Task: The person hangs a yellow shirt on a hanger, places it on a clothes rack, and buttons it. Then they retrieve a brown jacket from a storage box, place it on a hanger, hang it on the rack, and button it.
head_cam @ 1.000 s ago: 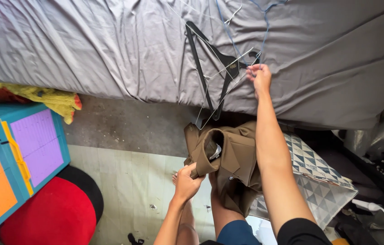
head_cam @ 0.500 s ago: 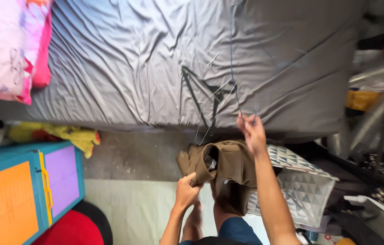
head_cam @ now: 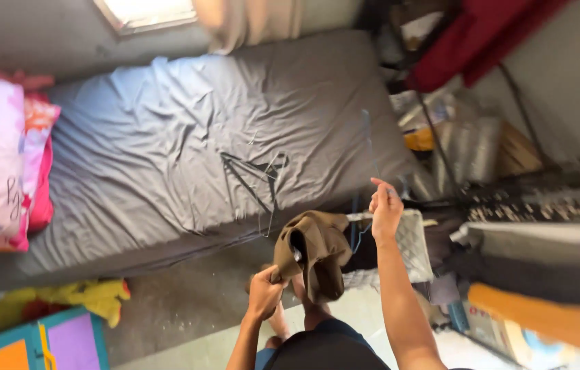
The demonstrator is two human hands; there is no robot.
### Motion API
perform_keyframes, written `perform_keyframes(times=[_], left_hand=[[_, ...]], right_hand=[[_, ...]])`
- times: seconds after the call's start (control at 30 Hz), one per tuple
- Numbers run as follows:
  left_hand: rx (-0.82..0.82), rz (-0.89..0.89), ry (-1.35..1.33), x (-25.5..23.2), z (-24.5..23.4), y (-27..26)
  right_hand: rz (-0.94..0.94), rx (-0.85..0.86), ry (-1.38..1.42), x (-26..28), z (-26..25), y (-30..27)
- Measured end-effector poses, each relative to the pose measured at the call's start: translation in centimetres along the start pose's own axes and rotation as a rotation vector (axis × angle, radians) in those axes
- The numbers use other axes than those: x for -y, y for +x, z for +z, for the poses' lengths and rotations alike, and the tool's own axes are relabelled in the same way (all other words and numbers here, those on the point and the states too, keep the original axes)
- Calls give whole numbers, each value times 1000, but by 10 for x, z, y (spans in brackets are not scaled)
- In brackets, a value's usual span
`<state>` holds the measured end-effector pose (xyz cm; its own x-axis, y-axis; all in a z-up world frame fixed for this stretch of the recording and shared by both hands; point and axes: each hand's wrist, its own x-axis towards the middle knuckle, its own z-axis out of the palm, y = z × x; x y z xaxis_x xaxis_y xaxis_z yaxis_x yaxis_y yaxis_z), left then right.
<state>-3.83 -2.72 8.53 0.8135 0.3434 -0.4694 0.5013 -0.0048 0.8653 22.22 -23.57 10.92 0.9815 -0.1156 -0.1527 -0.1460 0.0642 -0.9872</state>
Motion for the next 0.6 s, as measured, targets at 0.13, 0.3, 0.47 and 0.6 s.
perform_keyframes(times=[0.13, 0.3, 0.47, 0.6], left_hand=[[106, 123, 181, -9, -3, -22], [166, 206, 215, -43, 2, -34], [341, 441, 404, -130, 45, -55], [421, 725, 553, -157, 95, -29]], right_hand=[[-33, -94, -283, 47, -47, -80], [-278, -358, -671, -2, -137, -138], [-163, -426, -557, 24, -198, -202], [-171, -456, -479, 21, -257, -226]])
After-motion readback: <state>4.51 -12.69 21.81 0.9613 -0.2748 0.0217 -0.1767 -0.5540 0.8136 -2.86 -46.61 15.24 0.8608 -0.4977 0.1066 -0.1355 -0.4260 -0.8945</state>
